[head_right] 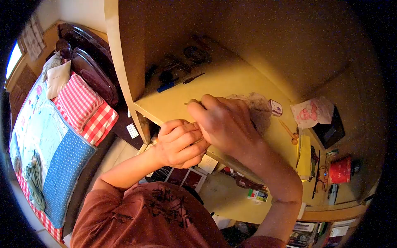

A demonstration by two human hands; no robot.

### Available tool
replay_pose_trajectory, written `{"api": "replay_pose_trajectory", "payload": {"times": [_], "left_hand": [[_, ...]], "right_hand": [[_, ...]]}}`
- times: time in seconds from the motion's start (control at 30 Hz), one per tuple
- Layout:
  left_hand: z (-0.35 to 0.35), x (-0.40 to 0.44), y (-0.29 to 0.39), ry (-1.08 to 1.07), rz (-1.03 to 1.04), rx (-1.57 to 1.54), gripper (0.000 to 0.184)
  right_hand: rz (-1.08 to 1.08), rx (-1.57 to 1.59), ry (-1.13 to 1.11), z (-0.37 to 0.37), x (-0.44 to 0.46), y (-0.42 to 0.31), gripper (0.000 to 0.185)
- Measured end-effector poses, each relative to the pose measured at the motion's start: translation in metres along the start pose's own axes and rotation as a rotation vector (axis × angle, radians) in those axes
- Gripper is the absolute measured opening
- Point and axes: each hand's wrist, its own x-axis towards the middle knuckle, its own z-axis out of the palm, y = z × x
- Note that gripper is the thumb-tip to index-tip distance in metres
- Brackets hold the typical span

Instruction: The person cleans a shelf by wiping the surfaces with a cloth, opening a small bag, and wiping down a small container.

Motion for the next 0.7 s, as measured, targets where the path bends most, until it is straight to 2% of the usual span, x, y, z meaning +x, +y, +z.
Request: {"api": "replay_pose_trajectory", "payload": {"times": [0.7], "left_hand": [[-0.0004, -0.0012, -0.0013, -0.015, 0.004, -0.003, 0.025]], "right_hand": [[0.145, 0.111, -0.036, 0.0042, -0.0038, -0.0002, 0.012]]}}
